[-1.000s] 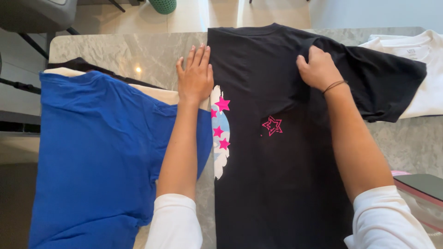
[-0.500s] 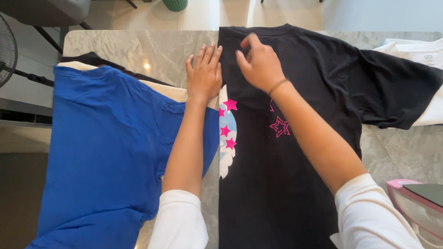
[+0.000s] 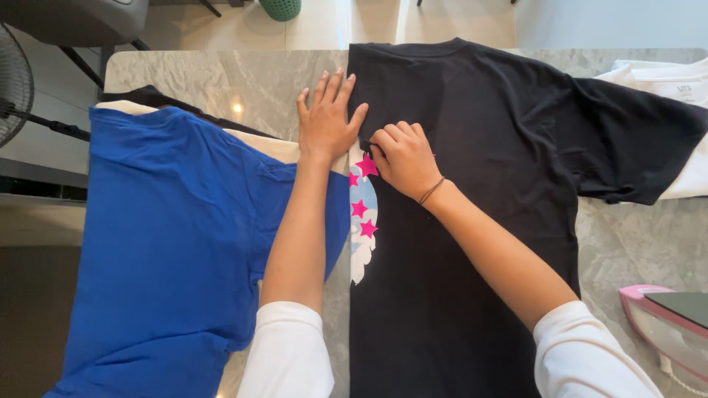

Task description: Folding a black t-shirt on a table by smoothing the fabric and making several folds.

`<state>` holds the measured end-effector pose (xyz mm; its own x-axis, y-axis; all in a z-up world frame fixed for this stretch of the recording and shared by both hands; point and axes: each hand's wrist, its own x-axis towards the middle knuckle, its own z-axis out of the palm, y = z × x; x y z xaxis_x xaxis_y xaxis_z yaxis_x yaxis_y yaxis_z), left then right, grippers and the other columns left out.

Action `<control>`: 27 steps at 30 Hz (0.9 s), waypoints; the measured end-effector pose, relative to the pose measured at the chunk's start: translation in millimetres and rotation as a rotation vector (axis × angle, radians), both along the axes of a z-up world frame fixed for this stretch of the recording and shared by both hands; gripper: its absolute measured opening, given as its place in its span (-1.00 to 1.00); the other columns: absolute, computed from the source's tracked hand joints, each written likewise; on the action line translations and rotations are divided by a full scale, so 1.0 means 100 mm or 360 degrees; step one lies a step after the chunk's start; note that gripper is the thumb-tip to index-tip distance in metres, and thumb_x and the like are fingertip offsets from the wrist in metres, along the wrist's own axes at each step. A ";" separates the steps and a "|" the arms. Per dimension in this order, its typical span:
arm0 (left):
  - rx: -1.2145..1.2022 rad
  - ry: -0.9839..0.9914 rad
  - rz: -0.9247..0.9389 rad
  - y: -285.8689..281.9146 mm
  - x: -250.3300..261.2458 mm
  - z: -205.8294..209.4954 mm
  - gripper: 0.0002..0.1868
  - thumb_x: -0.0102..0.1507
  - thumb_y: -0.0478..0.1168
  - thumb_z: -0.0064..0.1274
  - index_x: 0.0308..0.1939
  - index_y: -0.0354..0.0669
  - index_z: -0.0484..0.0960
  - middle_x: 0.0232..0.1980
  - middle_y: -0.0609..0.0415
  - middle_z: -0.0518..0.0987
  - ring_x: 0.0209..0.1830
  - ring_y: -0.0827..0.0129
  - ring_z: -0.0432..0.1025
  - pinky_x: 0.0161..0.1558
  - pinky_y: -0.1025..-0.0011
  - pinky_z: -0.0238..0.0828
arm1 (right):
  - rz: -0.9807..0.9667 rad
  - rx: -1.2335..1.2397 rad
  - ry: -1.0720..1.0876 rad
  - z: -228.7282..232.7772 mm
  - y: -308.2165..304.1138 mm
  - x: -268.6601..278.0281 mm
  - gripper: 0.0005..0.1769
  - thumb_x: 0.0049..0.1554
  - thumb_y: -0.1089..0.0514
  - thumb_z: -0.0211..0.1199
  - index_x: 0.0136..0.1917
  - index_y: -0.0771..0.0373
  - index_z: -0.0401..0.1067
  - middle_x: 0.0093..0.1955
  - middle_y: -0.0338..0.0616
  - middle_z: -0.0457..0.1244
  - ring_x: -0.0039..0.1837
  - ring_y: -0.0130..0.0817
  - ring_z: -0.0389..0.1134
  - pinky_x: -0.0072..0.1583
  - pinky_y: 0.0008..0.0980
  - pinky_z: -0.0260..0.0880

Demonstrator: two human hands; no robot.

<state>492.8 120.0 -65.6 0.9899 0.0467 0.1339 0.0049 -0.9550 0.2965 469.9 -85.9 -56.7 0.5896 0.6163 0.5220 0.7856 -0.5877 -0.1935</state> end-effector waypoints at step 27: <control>-0.0418 -0.0083 0.0372 -0.14 0.32 -0.04 -0.40 0.29 0.52 -0.01 0.15 0.42 0.83 0.42 0.16 0.54 0.50 0.18 0.31 0.48 -0.32 -0.10 | -0.0082 0.0057 0.0351 -0.13 -0.51 0.81 -0.32 0.39 0.01 0.19 0.71 0.22 0.25 0.78 0.09 0.07 0.79 0.22 -0.01 0.68 0.34 -0.13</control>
